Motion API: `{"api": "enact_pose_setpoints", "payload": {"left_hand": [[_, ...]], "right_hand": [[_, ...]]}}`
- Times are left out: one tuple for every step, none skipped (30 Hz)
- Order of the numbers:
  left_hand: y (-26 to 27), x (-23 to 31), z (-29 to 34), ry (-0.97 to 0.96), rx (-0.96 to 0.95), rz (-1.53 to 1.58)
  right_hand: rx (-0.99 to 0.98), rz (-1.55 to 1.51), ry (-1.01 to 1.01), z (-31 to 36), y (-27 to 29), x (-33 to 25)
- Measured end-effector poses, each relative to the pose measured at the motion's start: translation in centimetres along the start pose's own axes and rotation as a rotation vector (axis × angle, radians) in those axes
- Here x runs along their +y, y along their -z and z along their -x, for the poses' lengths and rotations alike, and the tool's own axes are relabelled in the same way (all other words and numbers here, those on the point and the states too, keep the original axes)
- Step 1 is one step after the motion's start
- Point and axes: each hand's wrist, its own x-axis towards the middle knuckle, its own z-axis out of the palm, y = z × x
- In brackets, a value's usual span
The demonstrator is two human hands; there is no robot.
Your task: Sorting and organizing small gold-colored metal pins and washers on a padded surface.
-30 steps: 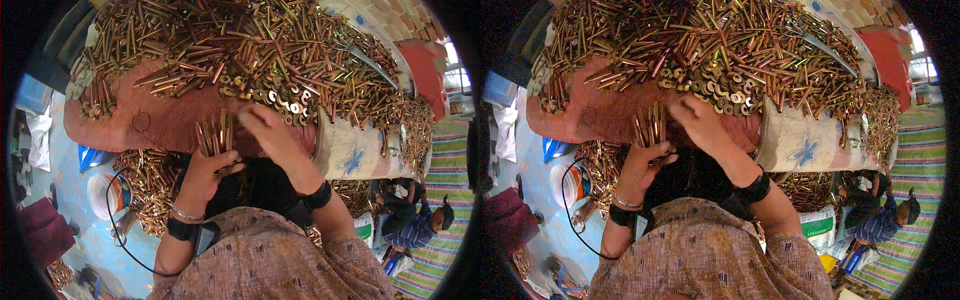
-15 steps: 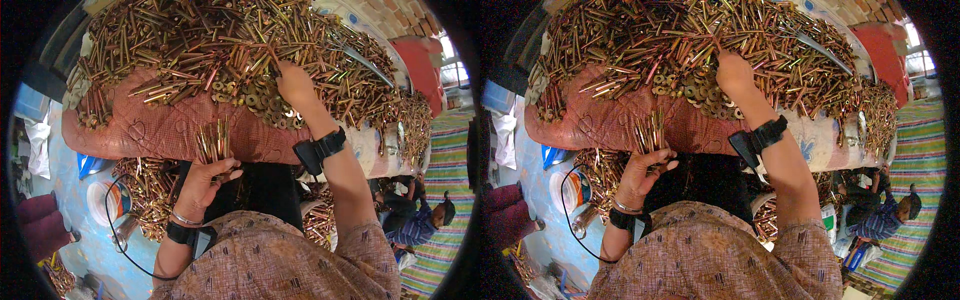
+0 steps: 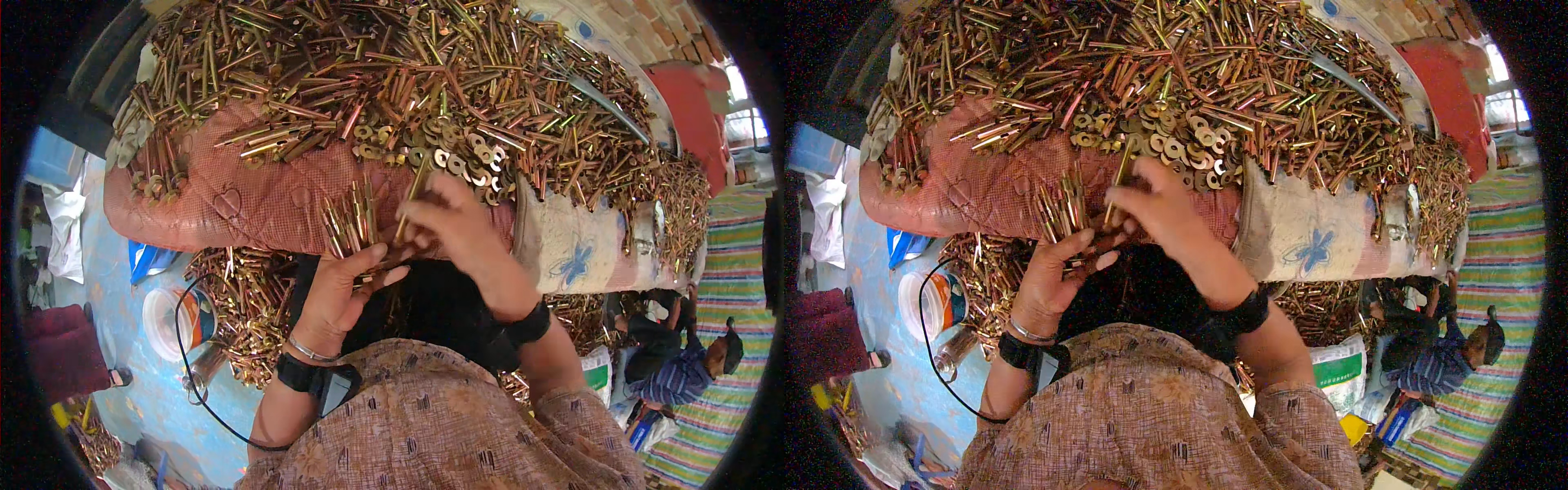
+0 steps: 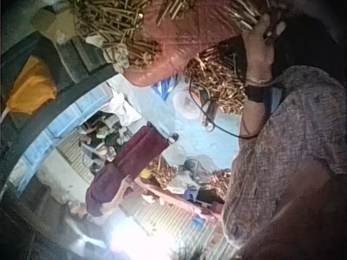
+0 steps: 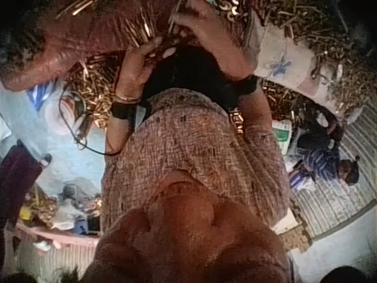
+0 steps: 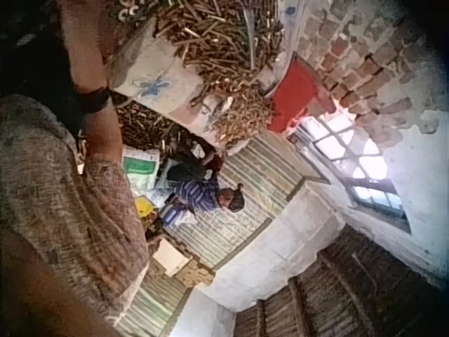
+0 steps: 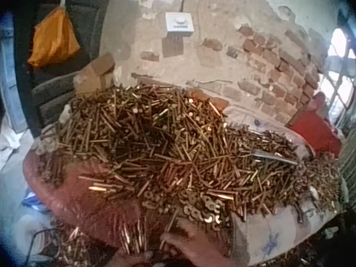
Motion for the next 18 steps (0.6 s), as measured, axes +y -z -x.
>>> {"api": "enact_pose_setpoints", "payload": {"left_hand": [[-0.1,0.0,0.0,-0.002,0.003,0.000],[-0.1,0.1,0.1,-0.002,0.005,0.000],[-0.2,0.3,0.3,0.003,0.041,-0.031],[-0.2,0.4,0.4,0.009,0.078,-0.062],[-0.1,0.4,0.5,0.006,0.082,-0.063],[-0.1,0.3,0.6,-0.017,0.092,-0.056],[0.1,0.2,0.6,-0.040,0.102,-0.050],[0.3,0.2,0.6,-0.042,0.106,-0.047],[0.5,0.2,0.6,-0.039,0.124,-0.041],[0.8,0.2,0.6,-0.035,0.142,-0.036],[1.0,0.1,0.4,-0.033,0.139,-0.036],[1.4,-0.1,0.2,-0.035,0.133,-0.041],[1.5,-0.1,0.1,-0.037,0.126,-0.045],[1.6,-0.1,0.1,-0.039,0.129,-0.045],[1.6,-0.1,0.2,-0.044,0.133,-0.055],[1.6,0.0,0.2,-0.048,0.135,-0.064],[1.6,0.0,0.2,-0.051,0.138,-0.063],[1.6,0.1,0.3,-0.050,0.132,-0.063]], "right_hand": [[-0.050,-0.110,-0.084,0.3,-0.6,0.4],[-0.051,-0.112,-0.085,0.3,-0.8,0.5],[-0.073,-0.152,-0.087,0.4,-1.0,0.6],[-0.095,-0.191,-0.089,0.4,-1.2,0.8],[-0.135,-0.085,-0.027,-0.1,-1.0,1.1],[-0.140,-0.086,-0.027,-0.4,-0.6,1.0],[-0.148,0.069,-0.045,-0.7,-0.3,0.8],[-0.157,0.228,-0.063,-1.1,0.0,0.3],[-0.110,0.102,-0.118,-1.2,0.4,-0.3],[-0.115,0.104,-0.119,-2.3,0.5,0.0],[0.052,0.384,0.301,-3.6,1.1,0.4],[0.223,0.661,0.724,-4.6,1.3,0.4],[0.227,0.664,0.722,-5.2,1.6,0.1],[0.222,0.917,0.782,-6.0,1.5,-0.2],[0.214,1.172,0.836,-6.6,1.5,-0.4],[0.213,1.170,0.837,-6.9,1.3,-0.5],[0.180,1.265,0.775,-7.2,1.1,-0.6],[0.148,1.359,0.711,-7.4,1.0,-0.8]]}}
